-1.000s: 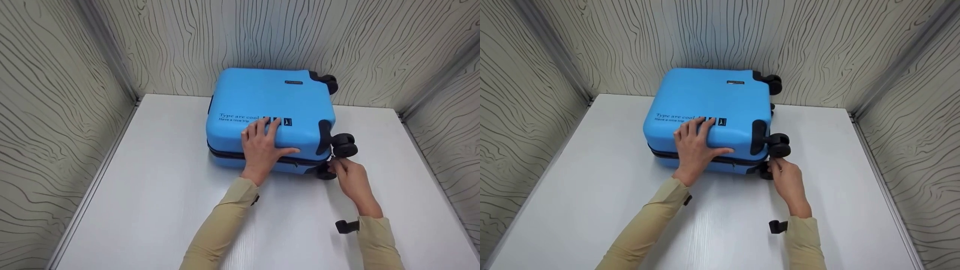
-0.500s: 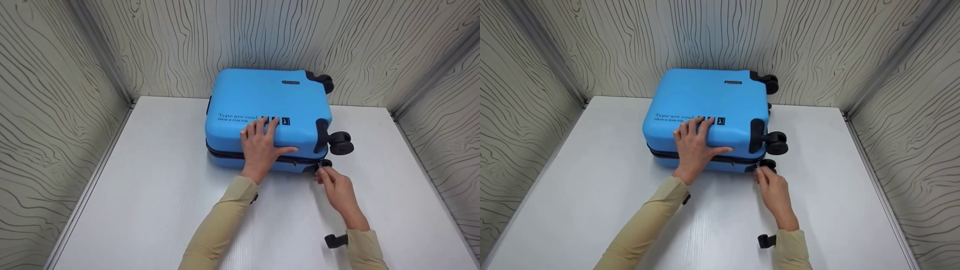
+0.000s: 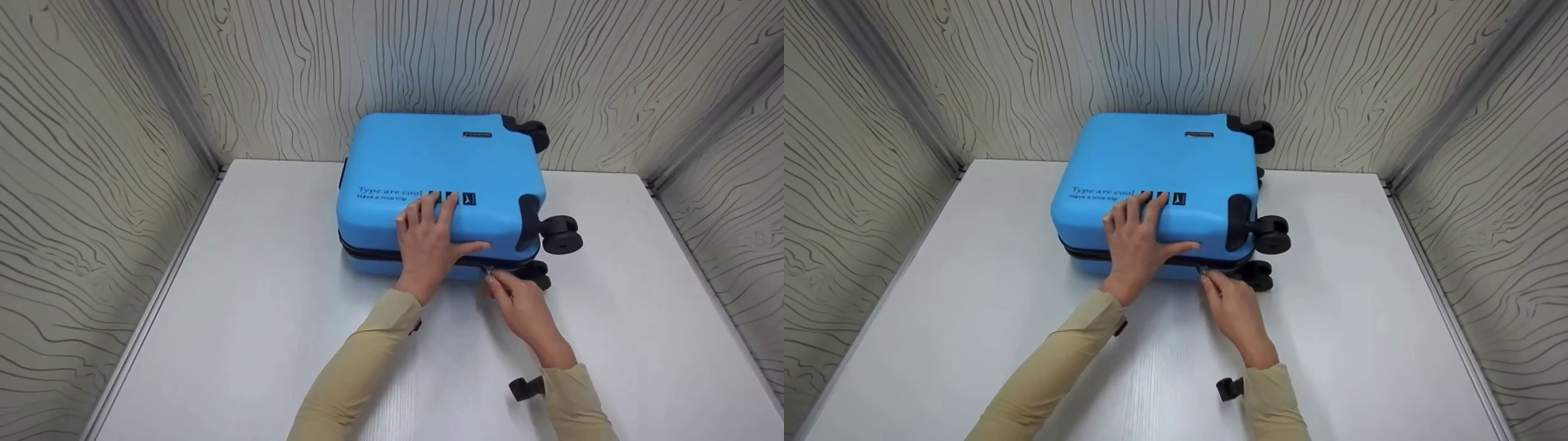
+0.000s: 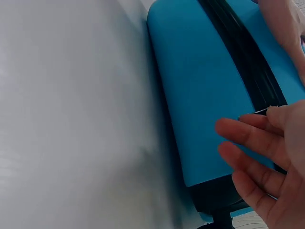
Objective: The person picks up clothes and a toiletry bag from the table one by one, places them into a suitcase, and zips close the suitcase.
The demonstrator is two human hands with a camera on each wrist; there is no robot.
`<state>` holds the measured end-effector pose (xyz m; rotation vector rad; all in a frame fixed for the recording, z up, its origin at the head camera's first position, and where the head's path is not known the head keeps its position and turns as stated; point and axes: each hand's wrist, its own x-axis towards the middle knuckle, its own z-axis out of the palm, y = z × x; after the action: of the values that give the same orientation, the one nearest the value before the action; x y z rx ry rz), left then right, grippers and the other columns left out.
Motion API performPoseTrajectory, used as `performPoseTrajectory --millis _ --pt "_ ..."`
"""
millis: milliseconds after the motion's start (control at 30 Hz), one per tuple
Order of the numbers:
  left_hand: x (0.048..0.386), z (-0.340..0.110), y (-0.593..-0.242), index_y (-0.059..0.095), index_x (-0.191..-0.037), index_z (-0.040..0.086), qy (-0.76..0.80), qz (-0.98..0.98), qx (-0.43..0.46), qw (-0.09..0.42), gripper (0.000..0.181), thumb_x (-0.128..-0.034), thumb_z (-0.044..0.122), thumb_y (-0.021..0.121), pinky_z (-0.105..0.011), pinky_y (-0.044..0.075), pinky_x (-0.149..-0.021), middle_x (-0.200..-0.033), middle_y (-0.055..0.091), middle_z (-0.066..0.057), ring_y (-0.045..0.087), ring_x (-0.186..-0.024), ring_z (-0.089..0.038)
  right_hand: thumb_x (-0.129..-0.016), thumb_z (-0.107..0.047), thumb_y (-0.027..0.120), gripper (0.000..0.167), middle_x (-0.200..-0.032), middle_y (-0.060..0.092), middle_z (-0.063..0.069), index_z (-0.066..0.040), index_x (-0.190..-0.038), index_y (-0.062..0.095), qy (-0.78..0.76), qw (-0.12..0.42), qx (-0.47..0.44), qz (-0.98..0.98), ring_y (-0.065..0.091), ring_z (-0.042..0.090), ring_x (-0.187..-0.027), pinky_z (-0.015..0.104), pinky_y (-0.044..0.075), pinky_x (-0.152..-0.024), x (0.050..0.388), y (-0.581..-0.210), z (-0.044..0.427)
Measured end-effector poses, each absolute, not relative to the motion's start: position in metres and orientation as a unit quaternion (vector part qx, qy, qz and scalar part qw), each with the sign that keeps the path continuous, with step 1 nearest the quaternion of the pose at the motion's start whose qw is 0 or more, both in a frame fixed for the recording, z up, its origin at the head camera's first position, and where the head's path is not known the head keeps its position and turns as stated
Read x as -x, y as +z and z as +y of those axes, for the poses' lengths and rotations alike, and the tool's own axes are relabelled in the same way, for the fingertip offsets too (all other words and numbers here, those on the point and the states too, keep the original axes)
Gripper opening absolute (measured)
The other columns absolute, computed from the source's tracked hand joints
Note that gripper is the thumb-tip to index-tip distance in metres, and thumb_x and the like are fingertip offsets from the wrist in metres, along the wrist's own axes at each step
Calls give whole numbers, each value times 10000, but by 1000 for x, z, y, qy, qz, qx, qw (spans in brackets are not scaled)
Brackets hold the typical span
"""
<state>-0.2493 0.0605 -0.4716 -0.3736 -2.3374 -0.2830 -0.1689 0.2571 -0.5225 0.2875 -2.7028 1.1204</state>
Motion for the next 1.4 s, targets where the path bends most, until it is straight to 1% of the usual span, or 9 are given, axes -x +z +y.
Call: performPoseTrajectory --millis 200,400,633,767,933,1033,1167,1267,1400 --pt "250 65 -472 566 -1432 241 -105 -911 137 376 1039 -697 969 470 -432 343 -944 -1390 497 -84 426 -1211 -273 -1040 -150 620 168 -732 619 -97 -163 -891 695 376 122 -102 -913 549 98 -616 295 455 -565 177 -524 258" --pt "251 68 -475 549 -1456 247 -100 -914 135 369 1039 -712 967 452 -433 339 -967 -1410 479 -80 406 -1234 -269 -1035 -148 629 143 -765 667 -78 -130 -960 749 391 116 -87 -909 611 116 -686 310 497 -609 181 -530 261" --pt "250 67 -473 528 -1479 239 -105 -917 143 357 1029 -738 950 459 -438 327 -977 -1435 469 -85 388 -1262 -274 -1036 -168 630 171 -795 691 -30 -139 -889 712 393 91 -88 -911 609 125 -702 321 492 -627 184 -528 257" --pt "247 64 -470 510 -1498 230 -110 -920 154 344 1000 -772 917 483 -448 325 -985 -1453 462 -87 382 -1279 -273 -1018 -160 659 113 -847 716 -20 -107 -972 747 368 102 -100 -919 631 121 -733 340 516 -653 180 -520 257" --pt "244 58 -467 501 -1512 217 -124 -913 181 345 917 -831 828 555 -438 346 -989 -1454 473 -81 398 -1291 -266 -994 -136 691 103 -892 736 -22 -81 -1035 767 339 150 -103 -923 666 119 -779 349 548 -678 174 -499 259" --pt "243 55 -468 498 -1517 211 -125 -909 192 349 887 -852 795 570 -433 354 -1000 -1453 478 -84 404 -1300 -266 -983 -122 702 107 -908 734 -12 -65 -1058 754 335 197 -115 -914 671 116 -784 270 540 -682 173 -484 257" --pt "243 55 -469 501 -1516 208 -122 -907 192 355 878 -857 783 580 -432 355 -1007 -1454 483 -90 407 -1307 -270 -956 -84 725 166 -980 731 32 -38 -1115 735 335 284 -148 -886 673 146 -858 183 493 -741 179 -463 250" --pt "243 57 -469 498 -1519 212 -118 -909 186 354 885 -852 787 580 -428 352 -1009 -1462 482 -86 400 -1316 -268 -940 -65 737 189 -1008 728 61 -30 -1126 735 329 332 -162 -869 664 168 -906 183 481 -790 186 -449 245" --pt "241 61 -469 490 -1526 212 -111 -913 178 350 904 -842 795 581 -429 348 -1018 -1476 476 -86 391 -1330 -267 -950 -88 730 172 -934 713 78 -25 -1109 741 305 350 -157 -872 636 172 -836 241 487 -729 199 -437 241"
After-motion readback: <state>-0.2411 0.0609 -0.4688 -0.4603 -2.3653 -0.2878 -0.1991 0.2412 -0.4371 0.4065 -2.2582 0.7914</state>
